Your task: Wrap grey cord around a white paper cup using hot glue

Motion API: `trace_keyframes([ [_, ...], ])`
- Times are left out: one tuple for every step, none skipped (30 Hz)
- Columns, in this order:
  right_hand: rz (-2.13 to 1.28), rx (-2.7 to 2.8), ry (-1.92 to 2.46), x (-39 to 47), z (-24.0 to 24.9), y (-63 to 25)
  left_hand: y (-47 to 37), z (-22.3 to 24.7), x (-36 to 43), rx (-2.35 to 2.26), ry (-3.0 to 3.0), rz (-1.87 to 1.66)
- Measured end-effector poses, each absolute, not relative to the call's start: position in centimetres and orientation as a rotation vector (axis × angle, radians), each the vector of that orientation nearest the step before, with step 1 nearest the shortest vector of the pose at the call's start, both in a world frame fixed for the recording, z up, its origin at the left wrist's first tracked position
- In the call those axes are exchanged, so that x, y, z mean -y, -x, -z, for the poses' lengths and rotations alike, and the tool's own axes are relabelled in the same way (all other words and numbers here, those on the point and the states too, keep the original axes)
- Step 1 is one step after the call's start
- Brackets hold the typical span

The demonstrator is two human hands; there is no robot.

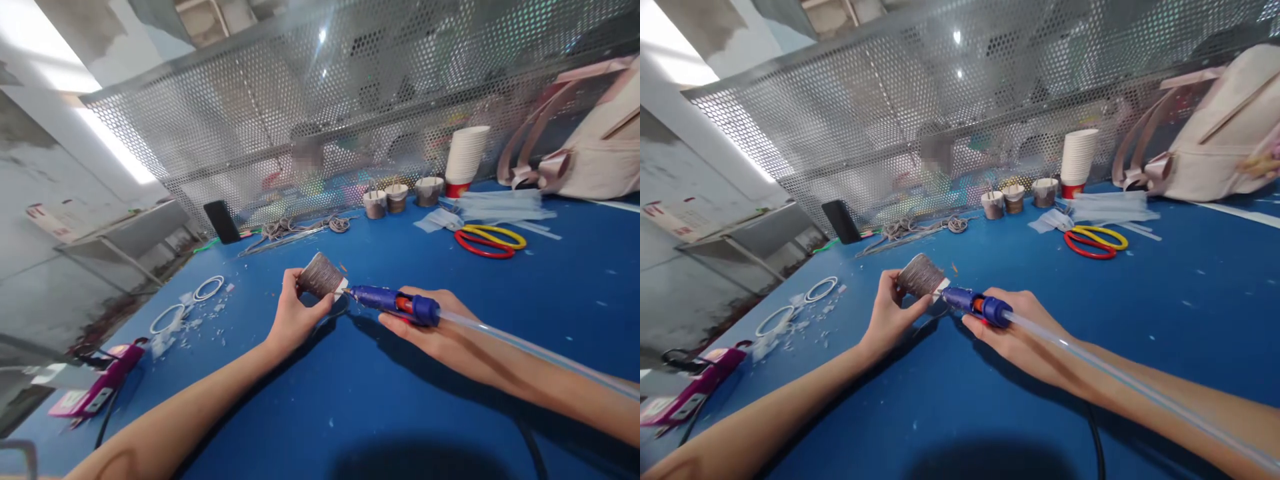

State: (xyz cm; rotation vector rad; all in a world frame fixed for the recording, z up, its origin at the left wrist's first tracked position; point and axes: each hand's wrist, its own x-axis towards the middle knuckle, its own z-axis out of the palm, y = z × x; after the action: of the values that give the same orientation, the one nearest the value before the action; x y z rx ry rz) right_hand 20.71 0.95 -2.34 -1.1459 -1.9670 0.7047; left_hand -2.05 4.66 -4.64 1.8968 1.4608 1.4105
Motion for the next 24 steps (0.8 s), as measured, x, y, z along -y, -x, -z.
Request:
trace_keyframes([
  [-0.705,1.97,1.159,-1.0,2.5,-20.7,2.0,4.7,-4.7,-1.463,-1.894,-1.416],
  [-0.702,1.975,1.164,-1.0,2.7,-20.6,2.1,4.8,-4.8,-1.462,-1.891,-1.419],
  [-0.699,1.982,1.162,-1.1,2.9,-20.6,2.1,4.9,-4.8,-1.459,-1.891,-1.42],
  [-0.693,1.988,1.153,-1.1,3.1,-20.5,2.1,5.0,-4.8,-1.45,-1.893,-1.418],
  [-0.686,1.992,1.141,-1.1,3.2,-20.4,2.1,5.0,-4.8,-1.436,-1.894,-1.414],
  [-0.679,1.995,1.134,-1.1,3.4,-20.4,2.1,5.1,-4.8,-1.417,-1.897,-1.407],
  [-0.67,1.998,1.133,-1.1,3.5,-20.3,2.0,5.1,-4.8,-1.395,-1.902,-1.398],
  [-0.659,2.0,1.137,-1.1,3.5,-20.3,2.0,5.2,-4.8,-1.374,-1.907,-1.384],
  [-0.646,2.005,1.144,-1.1,3.6,-20.3,2.0,5.2,-4.8,-1.357,-1.91,-1.372],
  [-0.633,2.011,1.15,-1.1,3.6,-20.3,2.0,5.2,-4.7,-1.347,-1.911,-1.363],
  [-0.626,2.018,1.156,-1.1,3.6,-20.3,2.0,5.2,-4.7,-1.348,-1.911,-1.359],
  [-0.623,2.018,1.165,-1.1,3.6,-20.3,2.0,5.2,-4.7,-1.355,-1.91,-1.356],
  [-0.624,2.015,1.171,-1.1,3.6,-20.3,2.0,5.3,-4.7,-1.366,-1.91,-1.354],
  [-0.625,2.008,1.176,-1.1,3.6,-20.4,2.0,5.2,-4.7,-1.374,-1.912,-1.353],
  [-0.626,2.001,1.181,-1.1,3.6,-20.4,2.0,5.2,-4.7,-1.379,-1.914,-1.354],
  [-0.627,1.996,1.182,-1.1,3.7,-20.4,2.0,5.2,-4.6,-1.378,-1.918,-1.353],
  [-0.625,1.992,1.178,-1.1,3.8,-20.4,2.0,5.2,-4.6,-1.375,-1.918,-1.354],
  [-0.62,1.991,1.171,-1.1,3.9,-20.3,2.0,5.1,-4.6,-1.37,-1.917,-1.355],
  [-0.614,1.992,1.162,-1.1,4.0,-20.3,1.9,5.1,-4.6,-1.366,-1.915,-1.355],
  [-0.609,1.997,1.153,-1.1,4.0,-20.2,1.9,5.1,-4.6,-1.365,-1.915,-1.355],
  [-0.601,2.002,1.14,-1.1,4.1,-20.2,2.0,5.1,-4.6,-1.364,-1.917,-1.356],
  [-0.592,2.009,1.126,-1.1,4.1,-20.1,2.0,5.2,-4.6,-1.364,-1.921,-1.359],
  [-0.582,2.02,1.112,-1.0,4.1,-20.0,2.0,5.3,-4.6,-1.363,-1.929,-1.362],
  [-0.572,2.034,1.091,-1.0,4.1,-20.0,2.0,5.3,-4.6,-1.36,-1.942,-1.368],
])
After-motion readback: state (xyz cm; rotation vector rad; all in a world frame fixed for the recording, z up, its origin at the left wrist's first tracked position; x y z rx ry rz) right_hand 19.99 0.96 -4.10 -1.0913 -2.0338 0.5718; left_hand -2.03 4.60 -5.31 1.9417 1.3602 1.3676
